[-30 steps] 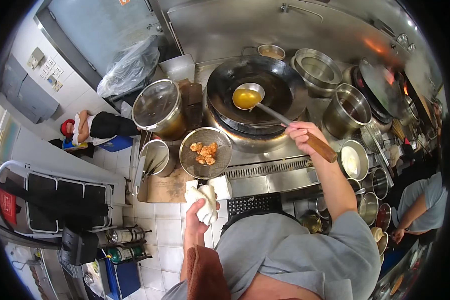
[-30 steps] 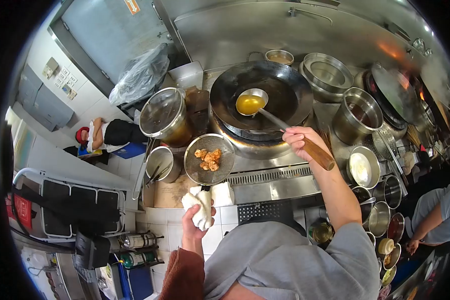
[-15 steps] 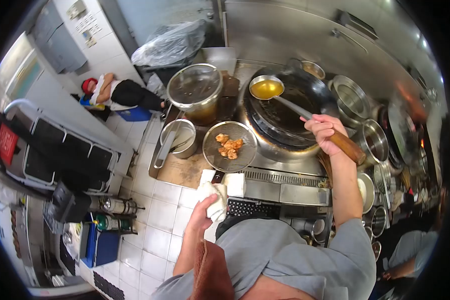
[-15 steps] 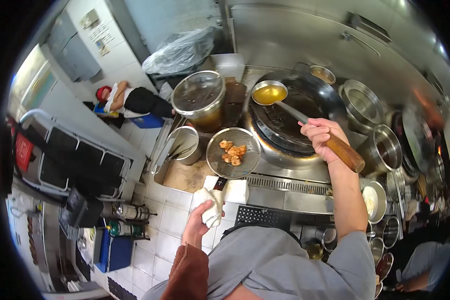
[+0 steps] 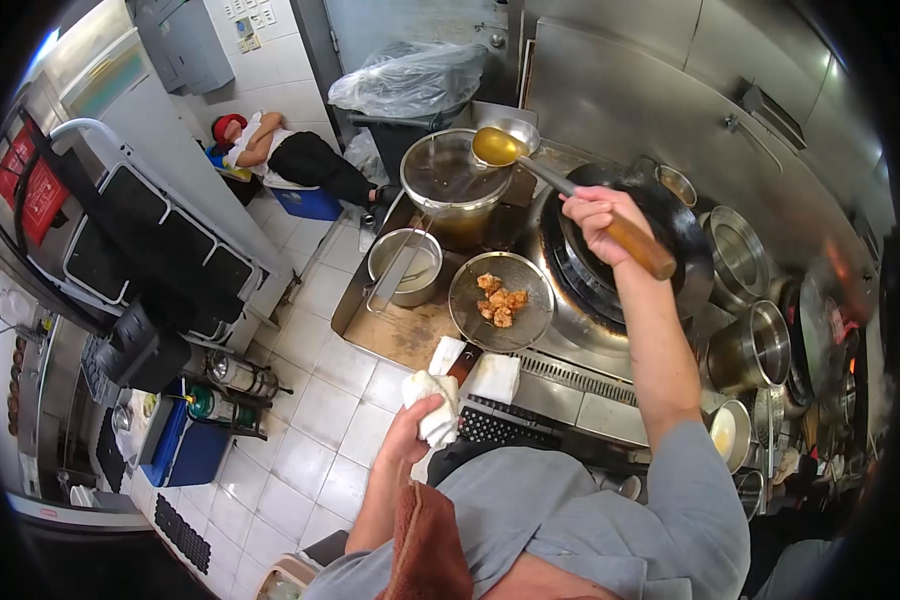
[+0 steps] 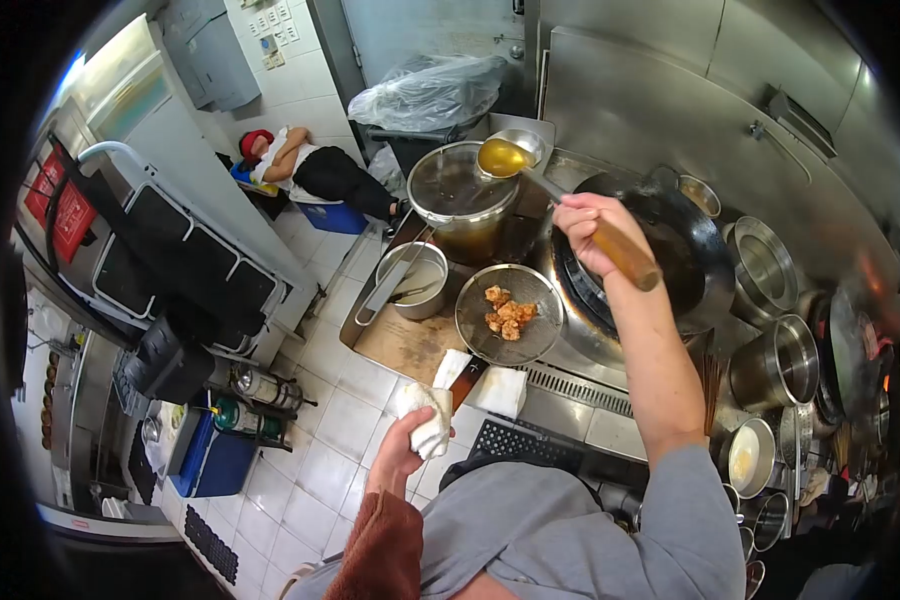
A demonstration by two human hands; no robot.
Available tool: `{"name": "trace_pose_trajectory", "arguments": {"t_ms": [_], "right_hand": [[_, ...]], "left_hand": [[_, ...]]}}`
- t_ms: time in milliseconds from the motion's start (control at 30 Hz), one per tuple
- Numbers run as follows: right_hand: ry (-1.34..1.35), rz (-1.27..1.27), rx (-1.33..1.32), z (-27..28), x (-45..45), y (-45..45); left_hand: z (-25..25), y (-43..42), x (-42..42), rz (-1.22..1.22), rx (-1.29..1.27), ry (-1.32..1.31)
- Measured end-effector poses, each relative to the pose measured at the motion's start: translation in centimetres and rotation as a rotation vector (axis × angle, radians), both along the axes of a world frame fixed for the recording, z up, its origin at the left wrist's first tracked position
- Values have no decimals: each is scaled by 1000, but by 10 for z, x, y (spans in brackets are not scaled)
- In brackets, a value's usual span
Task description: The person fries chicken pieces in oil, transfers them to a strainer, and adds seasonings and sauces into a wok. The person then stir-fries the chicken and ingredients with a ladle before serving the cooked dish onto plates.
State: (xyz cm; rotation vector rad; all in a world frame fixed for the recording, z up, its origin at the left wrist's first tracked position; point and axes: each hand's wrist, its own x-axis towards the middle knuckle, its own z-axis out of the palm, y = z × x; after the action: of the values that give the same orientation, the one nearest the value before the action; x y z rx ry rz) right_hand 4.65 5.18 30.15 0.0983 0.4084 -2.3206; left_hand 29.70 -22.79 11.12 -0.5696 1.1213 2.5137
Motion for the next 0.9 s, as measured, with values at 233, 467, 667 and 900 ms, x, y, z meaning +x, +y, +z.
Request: {"name": "trace_pose_trajectory", "arguments": {"t_ms": [233, 467, 667, 900], "right_hand": [[620, -58, 890, -52, -2, -25], [857, -140, 1164, -74, 31, 8], [634, -290, 1002, -55, 81, 108], [518, -352, 1400, -92, 133, 193]], "left_hand": [[-3, 4, 1, 13, 6, -31], [3, 27, -22, -109, -17, -11], [12, 46, -39, -187, -54, -34], [3, 64, -49, -264, -78, -6]]}}
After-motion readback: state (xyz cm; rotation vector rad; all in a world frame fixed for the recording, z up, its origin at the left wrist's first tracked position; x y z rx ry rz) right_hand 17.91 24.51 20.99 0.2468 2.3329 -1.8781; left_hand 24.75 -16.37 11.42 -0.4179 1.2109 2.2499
